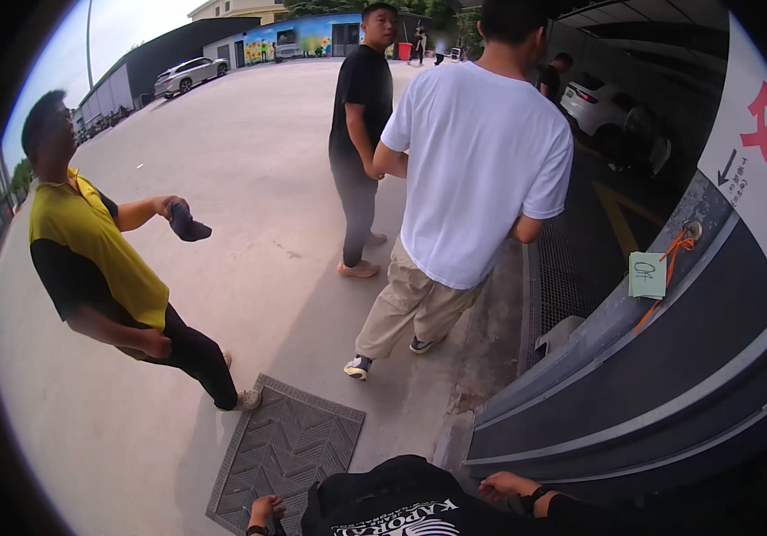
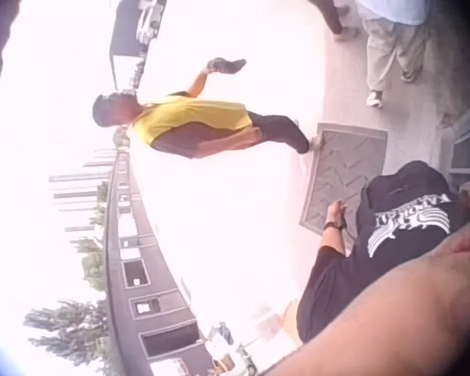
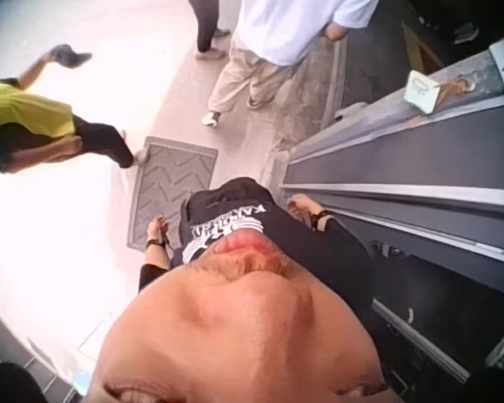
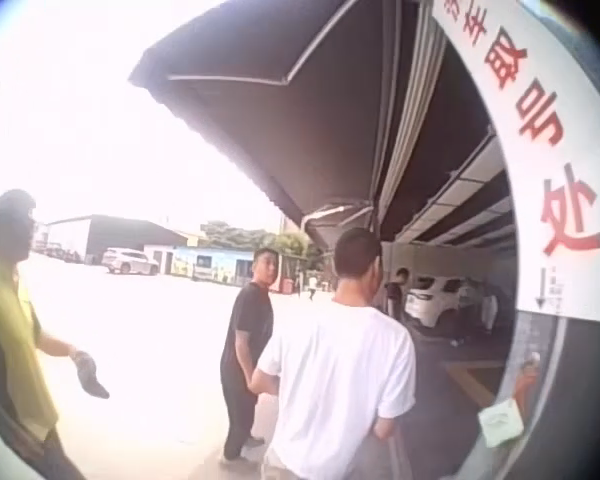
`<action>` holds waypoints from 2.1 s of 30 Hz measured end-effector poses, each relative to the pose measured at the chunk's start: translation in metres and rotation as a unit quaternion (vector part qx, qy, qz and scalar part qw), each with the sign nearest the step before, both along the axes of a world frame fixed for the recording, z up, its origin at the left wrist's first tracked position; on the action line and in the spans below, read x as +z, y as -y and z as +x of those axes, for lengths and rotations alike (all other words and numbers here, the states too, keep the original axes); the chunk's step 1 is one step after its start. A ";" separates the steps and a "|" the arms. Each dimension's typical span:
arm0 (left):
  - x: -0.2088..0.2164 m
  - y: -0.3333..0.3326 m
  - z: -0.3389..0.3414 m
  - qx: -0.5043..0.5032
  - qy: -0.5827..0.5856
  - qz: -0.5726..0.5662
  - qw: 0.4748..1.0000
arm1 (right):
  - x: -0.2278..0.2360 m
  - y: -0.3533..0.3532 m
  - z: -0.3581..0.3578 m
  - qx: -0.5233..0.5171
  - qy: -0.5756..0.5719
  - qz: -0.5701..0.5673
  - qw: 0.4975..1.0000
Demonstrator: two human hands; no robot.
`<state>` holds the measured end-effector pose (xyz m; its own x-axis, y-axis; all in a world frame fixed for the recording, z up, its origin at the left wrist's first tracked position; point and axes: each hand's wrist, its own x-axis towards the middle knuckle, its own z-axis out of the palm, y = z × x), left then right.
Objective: Assembling blue electronic cords into small cardboard tubes on a workshop table.
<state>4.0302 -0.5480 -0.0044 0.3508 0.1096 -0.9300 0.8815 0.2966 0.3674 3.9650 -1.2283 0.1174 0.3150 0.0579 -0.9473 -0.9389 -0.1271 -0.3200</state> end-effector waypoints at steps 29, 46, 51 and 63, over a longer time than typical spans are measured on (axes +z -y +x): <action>0.098 0.335 0.871 -0.573 0.128 0.021 0.809 | 0.040 0.113 0.517 -0.244 0.180 -0.123 0.945; 0.186 1.024 1.087 -0.851 0.331 -0.049 0.404 | 0.002 0.299 0.581 -0.381 0.128 -0.325 0.856; 0.185 1.107 1.129 -0.861 0.231 -0.045 0.450 | 0.033 0.446 0.650 -0.345 0.153 -0.418 0.826; 0.192 1.232 1.236 -0.869 0.057 0.031 0.491 | 0.128 0.756 0.698 -0.353 0.178 -0.297 0.869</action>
